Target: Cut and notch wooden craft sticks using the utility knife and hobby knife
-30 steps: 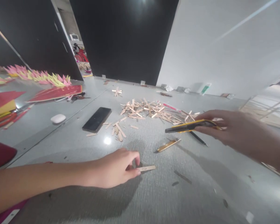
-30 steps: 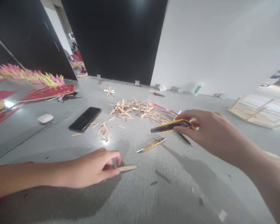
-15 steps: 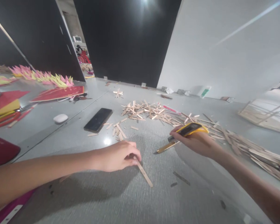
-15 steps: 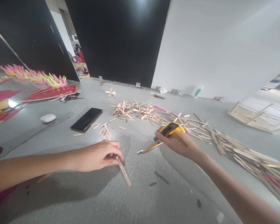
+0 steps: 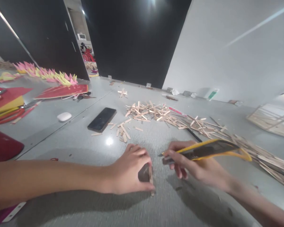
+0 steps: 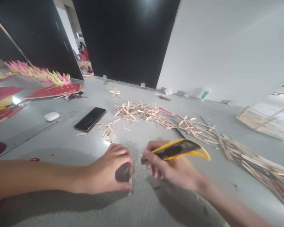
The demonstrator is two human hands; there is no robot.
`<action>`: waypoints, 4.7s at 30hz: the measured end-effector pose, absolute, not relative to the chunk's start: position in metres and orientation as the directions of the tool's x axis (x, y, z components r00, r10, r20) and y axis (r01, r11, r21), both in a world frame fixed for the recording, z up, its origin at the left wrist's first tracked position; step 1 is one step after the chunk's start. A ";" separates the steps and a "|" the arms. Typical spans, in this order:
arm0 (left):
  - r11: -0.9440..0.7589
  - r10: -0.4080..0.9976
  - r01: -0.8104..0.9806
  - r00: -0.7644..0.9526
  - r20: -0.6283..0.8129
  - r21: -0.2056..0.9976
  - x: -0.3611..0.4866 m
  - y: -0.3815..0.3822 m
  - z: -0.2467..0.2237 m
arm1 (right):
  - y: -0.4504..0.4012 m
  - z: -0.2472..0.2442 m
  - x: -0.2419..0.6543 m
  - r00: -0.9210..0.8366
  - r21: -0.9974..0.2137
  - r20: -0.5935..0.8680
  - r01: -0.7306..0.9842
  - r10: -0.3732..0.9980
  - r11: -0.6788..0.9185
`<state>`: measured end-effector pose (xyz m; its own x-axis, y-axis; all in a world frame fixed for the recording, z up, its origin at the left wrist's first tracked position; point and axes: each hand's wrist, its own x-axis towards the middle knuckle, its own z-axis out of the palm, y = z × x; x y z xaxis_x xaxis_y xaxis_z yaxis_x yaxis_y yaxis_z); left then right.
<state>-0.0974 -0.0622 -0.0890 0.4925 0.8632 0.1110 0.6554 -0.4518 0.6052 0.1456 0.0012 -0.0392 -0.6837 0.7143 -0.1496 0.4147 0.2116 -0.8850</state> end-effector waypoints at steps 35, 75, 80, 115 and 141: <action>-0.533 0.705 0.557 0.708 -0.030 0.637 -0.111 -0.042 -0.089 | -0.031 -0.091 0.130 -0.711 -0.870 -0.074 0.389 0.699 0.303; -0.578 0.688 0.573 0.725 -0.030 0.581 -0.110 -0.043 -0.090 | -0.039 -0.086 0.123 -0.684 -0.777 -0.008 0.463 0.729 0.426; -0.551 0.691 0.599 0.718 -0.084 0.581 -0.109 -0.042 -0.085 | -0.043 -0.081 0.121 -0.672 -0.724 -0.003 0.513 0.741 0.462; -0.584 0.713 0.552 0.700 0.050 0.595 -0.124 -0.042 -0.064 | -0.041 -0.097 0.126 -0.569 -0.877 -0.006 0.398 0.822 0.269; -0.343 0.865 0.585 0.503 0.004 0.734 -0.110 -0.060 -0.072 | -0.038 -0.094 0.126 -0.570 -0.871 0.025 0.390 0.821 0.298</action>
<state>-0.1103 -0.0602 -0.0720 0.5025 0.8645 0.0037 0.5854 -0.3434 0.7344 0.1261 -0.0380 -0.0942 -0.5701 0.8212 0.0254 0.3900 0.2977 -0.8714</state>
